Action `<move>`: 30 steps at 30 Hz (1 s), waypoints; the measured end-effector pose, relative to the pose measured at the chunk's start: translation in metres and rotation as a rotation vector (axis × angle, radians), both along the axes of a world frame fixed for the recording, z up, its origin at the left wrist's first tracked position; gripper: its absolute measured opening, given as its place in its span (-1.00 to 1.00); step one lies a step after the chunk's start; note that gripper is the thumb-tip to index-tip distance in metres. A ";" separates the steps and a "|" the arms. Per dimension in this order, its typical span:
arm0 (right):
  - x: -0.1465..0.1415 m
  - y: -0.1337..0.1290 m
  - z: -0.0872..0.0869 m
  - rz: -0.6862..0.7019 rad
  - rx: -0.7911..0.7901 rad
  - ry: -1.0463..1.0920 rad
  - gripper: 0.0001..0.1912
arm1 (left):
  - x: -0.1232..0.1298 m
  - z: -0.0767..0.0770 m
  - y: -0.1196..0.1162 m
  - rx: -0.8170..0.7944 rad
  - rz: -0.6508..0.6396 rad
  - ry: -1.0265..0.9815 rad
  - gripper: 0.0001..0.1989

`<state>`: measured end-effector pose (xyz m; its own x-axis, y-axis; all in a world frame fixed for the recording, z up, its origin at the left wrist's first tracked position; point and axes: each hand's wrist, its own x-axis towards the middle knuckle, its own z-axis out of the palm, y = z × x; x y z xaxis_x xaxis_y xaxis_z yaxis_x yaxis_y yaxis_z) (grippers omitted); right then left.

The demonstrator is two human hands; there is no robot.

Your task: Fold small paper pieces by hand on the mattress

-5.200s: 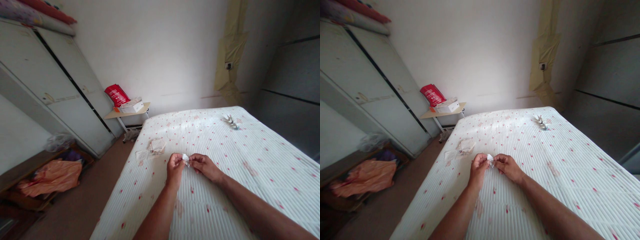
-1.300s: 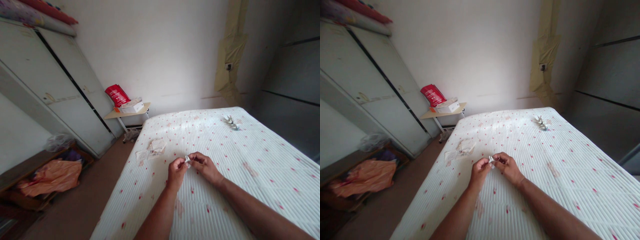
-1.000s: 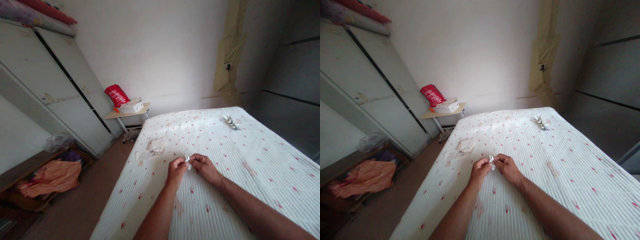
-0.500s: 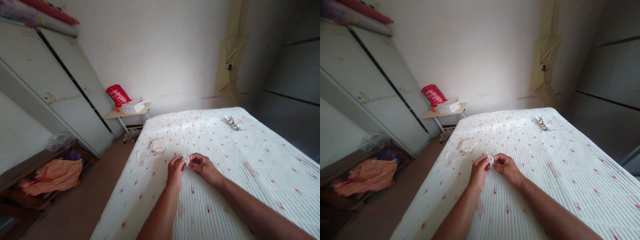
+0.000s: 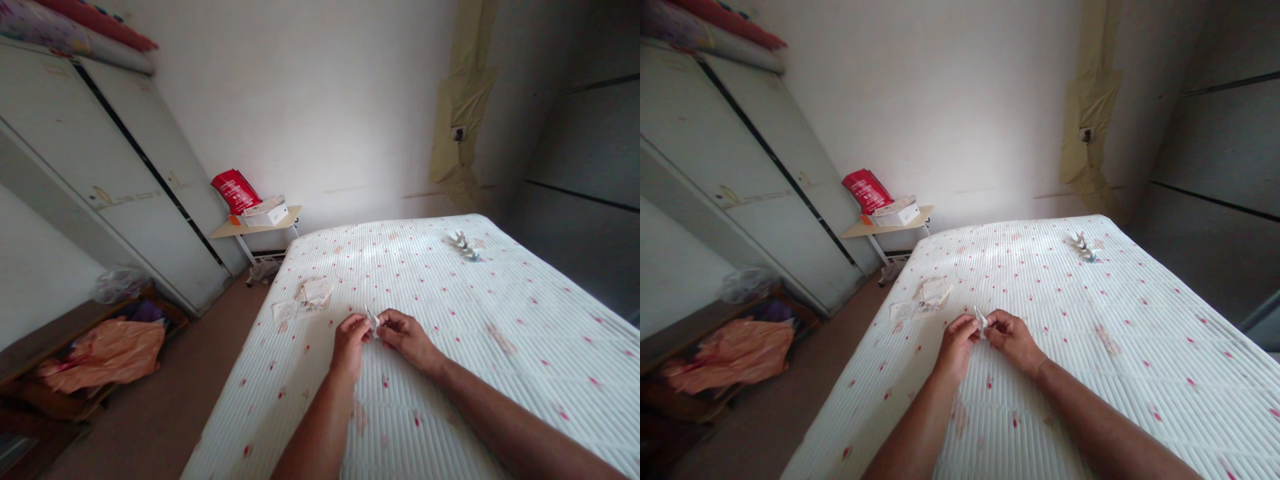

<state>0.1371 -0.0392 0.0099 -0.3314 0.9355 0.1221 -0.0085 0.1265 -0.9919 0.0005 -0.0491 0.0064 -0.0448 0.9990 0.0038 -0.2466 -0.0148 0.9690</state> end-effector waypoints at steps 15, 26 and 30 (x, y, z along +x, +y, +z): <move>-0.003 -0.004 -0.002 -0.071 0.127 -0.121 -0.89 | 0.000 -0.001 -0.002 0.015 -0.012 0.052 -0.81; -0.004 -0.004 -0.004 -0.167 0.199 -0.232 -0.93 | 0.008 0.003 -0.003 0.028 0.097 0.109 -0.88; -0.003 -0.004 -0.003 -0.193 0.242 -0.292 -0.94 | 0.007 -0.002 -0.003 0.116 0.122 0.211 -0.93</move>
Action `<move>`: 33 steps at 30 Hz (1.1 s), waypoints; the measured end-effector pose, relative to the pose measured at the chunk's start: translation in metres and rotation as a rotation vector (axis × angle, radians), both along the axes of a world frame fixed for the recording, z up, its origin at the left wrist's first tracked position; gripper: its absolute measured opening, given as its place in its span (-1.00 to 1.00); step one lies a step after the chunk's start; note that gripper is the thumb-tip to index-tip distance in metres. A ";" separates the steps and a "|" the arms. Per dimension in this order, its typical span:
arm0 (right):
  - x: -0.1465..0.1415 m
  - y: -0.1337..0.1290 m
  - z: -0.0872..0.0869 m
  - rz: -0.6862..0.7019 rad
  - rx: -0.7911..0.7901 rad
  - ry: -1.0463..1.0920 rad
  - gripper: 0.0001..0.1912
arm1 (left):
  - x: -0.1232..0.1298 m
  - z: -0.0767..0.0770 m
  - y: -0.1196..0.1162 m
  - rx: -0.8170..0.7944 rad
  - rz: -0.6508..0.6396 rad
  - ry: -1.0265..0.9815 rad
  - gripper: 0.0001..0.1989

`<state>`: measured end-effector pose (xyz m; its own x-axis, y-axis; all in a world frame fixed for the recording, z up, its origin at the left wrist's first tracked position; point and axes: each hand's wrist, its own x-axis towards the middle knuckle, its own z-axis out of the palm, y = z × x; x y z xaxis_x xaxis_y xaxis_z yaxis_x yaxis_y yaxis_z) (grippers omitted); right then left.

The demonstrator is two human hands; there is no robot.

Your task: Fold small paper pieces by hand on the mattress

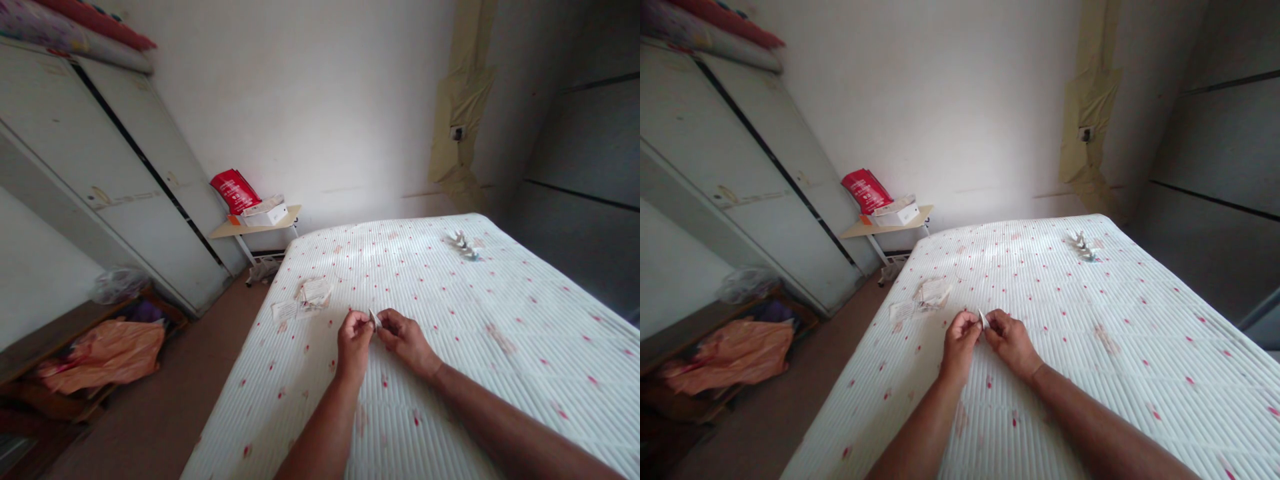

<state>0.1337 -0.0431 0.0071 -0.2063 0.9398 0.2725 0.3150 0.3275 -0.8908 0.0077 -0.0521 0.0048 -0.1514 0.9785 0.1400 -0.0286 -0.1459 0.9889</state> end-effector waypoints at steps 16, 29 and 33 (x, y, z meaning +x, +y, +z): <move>0.002 0.000 0.001 -0.058 0.177 -0.244 -0.85 | -0.003 -0.005 -0.001 0.011 0.027 0.271 -0.80; 0.001 -0.006 0.004 -0.037 0.351 -0.346 -0.80 | -0.001 0.003 0.000 -0.123 0.053 0.034 -0.83; 0.002 -0.006 0.006 -0.034 0.415 -0.408 -0.79 | -0.001 0.005 0.000 -0.132 0.060 0.012 -0.84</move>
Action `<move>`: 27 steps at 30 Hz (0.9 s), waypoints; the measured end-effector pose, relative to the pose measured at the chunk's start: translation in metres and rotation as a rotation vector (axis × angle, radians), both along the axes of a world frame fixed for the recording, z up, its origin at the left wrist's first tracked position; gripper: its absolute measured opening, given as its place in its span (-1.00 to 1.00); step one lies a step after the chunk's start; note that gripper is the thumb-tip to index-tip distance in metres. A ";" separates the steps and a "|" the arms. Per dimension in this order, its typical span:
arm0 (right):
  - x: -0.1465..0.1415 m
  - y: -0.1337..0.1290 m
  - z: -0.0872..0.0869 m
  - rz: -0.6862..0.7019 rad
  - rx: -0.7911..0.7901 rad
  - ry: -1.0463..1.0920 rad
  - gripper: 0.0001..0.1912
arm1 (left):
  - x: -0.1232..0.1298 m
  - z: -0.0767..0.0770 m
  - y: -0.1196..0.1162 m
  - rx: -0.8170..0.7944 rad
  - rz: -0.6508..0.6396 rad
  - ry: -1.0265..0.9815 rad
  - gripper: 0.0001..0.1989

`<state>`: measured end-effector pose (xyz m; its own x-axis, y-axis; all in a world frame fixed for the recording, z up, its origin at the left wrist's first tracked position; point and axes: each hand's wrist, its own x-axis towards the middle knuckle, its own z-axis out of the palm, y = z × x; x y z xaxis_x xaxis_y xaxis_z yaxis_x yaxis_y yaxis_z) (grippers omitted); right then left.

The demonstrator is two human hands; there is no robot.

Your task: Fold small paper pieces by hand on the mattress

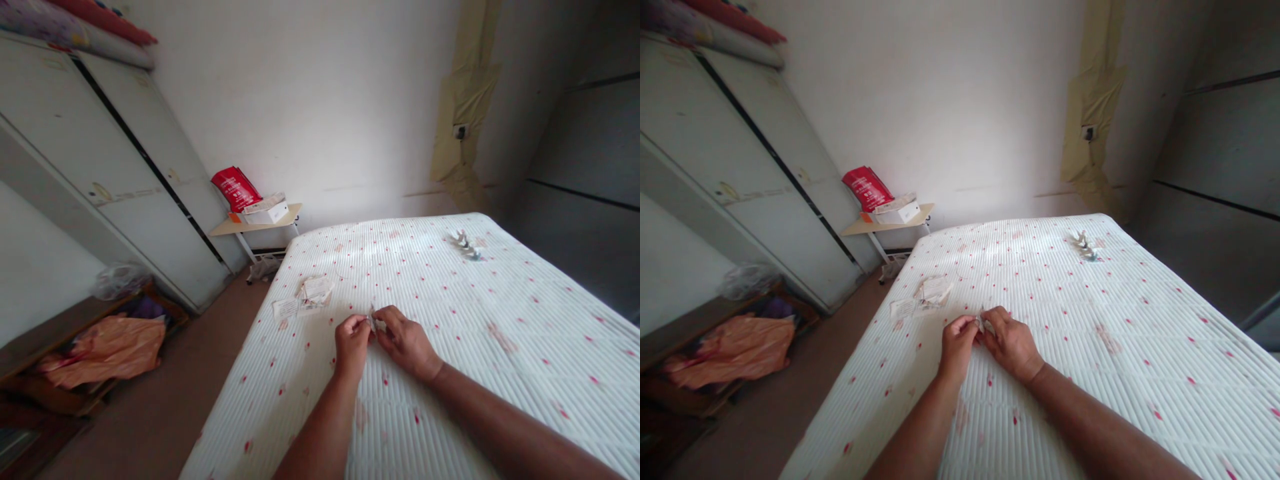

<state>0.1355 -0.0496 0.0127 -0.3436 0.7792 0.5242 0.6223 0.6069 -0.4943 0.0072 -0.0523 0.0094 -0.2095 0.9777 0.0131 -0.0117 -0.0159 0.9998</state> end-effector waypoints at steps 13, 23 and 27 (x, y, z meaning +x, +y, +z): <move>0.001 0.001 0.000 0.069 0.086 0.013 -0.79 | -0.003 -0.001 0.001 -0.003 -0.061 -0.248 -0.86; 0.004 0.005 0.001 0.089 0.118 0.148 -0.77 | -0.004 0.000 -0.001 -0.028 -0.175 -0.315 -0.89; 0.005 0.006 0.004 0.119 0.088 0.154 -0.76 | -0.002 0.003 -0.001 -0.053 -0.135 -0.226 -0.90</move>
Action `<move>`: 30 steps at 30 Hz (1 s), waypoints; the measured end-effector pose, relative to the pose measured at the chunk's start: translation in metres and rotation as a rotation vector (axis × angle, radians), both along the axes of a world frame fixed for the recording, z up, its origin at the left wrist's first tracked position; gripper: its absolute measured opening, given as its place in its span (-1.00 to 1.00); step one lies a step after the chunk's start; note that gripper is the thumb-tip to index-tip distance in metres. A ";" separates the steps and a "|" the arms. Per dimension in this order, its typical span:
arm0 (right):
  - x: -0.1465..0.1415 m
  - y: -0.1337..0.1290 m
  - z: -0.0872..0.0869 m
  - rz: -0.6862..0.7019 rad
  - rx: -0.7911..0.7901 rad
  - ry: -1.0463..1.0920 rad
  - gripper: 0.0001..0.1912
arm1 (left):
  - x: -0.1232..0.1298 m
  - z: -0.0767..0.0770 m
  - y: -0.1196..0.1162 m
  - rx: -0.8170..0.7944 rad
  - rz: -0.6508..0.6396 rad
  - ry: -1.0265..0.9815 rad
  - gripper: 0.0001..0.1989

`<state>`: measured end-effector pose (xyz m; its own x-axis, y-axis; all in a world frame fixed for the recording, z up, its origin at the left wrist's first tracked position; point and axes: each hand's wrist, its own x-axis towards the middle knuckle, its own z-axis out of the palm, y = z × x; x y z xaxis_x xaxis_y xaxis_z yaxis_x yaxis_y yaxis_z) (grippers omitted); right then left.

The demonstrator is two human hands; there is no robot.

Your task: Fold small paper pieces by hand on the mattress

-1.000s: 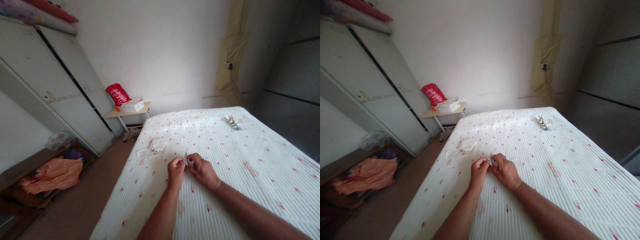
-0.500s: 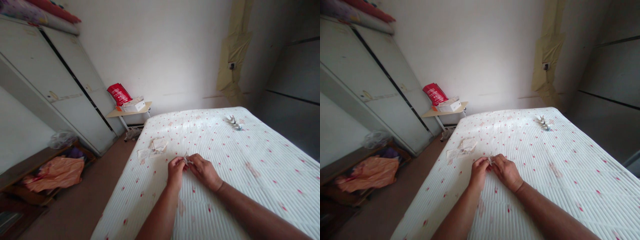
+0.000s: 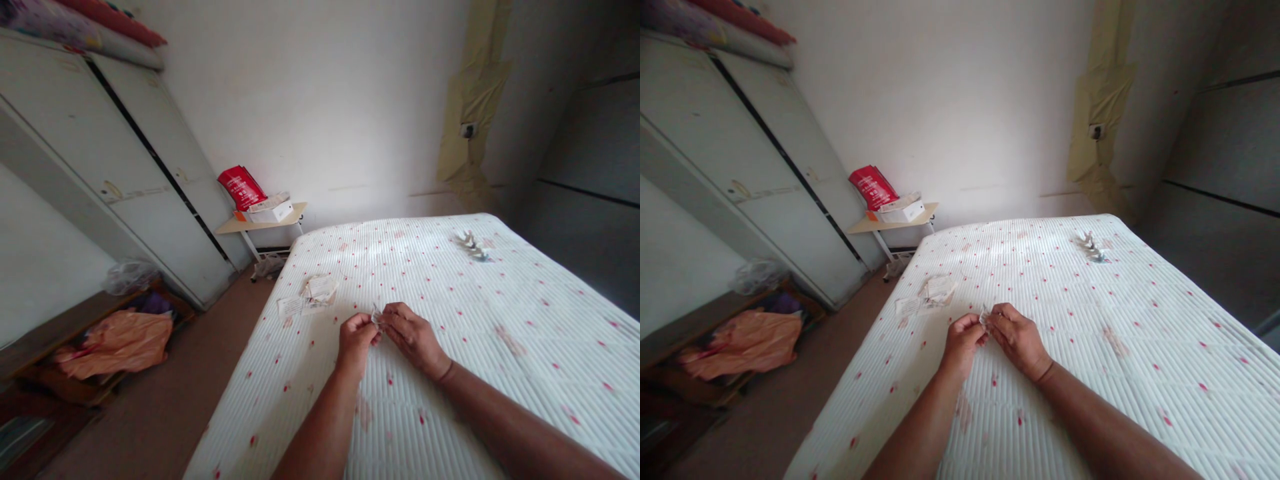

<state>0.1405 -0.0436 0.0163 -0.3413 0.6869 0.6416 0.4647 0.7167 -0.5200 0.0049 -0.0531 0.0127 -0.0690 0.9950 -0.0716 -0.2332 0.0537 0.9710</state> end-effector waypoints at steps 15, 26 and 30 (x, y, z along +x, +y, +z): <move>0.009 0.008 0.006 0.224 -0.228 0.063 -0.77 | -0.005 0.007 -0.001 -0.012 -0.062 0.133 -0.84; 0.011 0.009 0.003 0.235 -0.564 0.223 -0.69 | -0.003 0.012 -0.004 -0.021 -0.074 0.151 -0.82; 0.011 0.010 0.004 0.221 -0.593 0.254 -0.68 | -0.004 0.009 -0.003 0.020 -0.141 0.125 -0.76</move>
<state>0.1513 -0.0337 0.0208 -0.4023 0.8787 0.2571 0.1518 0.3410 -0.9277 0.0011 -0.0566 0.0213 0.0638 0.9966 -0.0515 -0.1027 0.0578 0.9930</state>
